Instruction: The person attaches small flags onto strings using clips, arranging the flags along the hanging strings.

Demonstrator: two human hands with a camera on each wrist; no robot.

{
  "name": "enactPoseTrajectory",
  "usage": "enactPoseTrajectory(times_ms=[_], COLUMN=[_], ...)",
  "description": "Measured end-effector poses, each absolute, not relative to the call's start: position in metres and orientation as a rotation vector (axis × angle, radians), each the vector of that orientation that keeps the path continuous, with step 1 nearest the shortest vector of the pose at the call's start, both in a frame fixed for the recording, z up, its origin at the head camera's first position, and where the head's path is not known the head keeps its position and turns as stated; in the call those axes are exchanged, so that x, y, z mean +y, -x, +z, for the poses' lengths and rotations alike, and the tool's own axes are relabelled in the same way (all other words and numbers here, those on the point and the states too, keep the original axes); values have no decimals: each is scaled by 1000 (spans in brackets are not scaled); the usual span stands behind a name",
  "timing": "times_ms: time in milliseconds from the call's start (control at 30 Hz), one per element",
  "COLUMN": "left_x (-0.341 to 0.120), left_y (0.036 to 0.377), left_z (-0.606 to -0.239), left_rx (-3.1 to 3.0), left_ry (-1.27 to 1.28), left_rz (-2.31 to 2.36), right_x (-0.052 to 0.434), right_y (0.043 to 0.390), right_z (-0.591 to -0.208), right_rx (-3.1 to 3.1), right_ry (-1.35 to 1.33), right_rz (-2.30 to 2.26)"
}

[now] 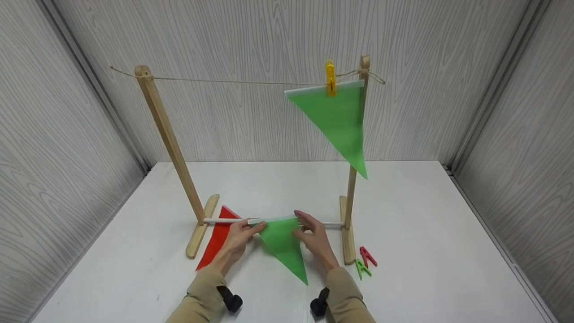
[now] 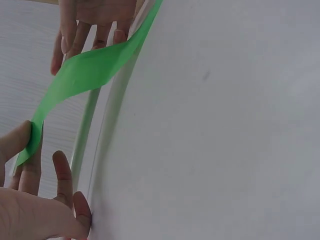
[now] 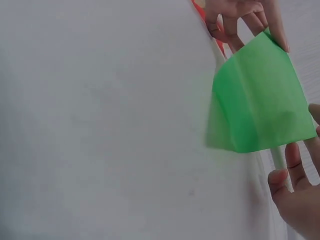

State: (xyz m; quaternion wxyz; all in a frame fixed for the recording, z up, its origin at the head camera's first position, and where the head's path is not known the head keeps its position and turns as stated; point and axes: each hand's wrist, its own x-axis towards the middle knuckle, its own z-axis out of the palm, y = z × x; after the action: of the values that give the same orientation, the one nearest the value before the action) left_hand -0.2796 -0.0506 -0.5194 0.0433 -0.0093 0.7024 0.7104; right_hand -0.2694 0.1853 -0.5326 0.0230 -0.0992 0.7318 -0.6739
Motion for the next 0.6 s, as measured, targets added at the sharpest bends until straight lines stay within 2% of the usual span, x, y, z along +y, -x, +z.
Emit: enactPoseTrajectory(times_ms=[333, 600], left_x=[-47, -49], left_y=[279, 279], left_z=[-515, -513], left_rx=[2079, 2069], left_ry=[30, -44], left_rz=[2294, 2340], right_x=[179, 197], right_y=[264, 255], right_z=[-518, -513], right_rx=[2318, 2543], right_ry=[172, 192], right_rz=[-2241, -2026])
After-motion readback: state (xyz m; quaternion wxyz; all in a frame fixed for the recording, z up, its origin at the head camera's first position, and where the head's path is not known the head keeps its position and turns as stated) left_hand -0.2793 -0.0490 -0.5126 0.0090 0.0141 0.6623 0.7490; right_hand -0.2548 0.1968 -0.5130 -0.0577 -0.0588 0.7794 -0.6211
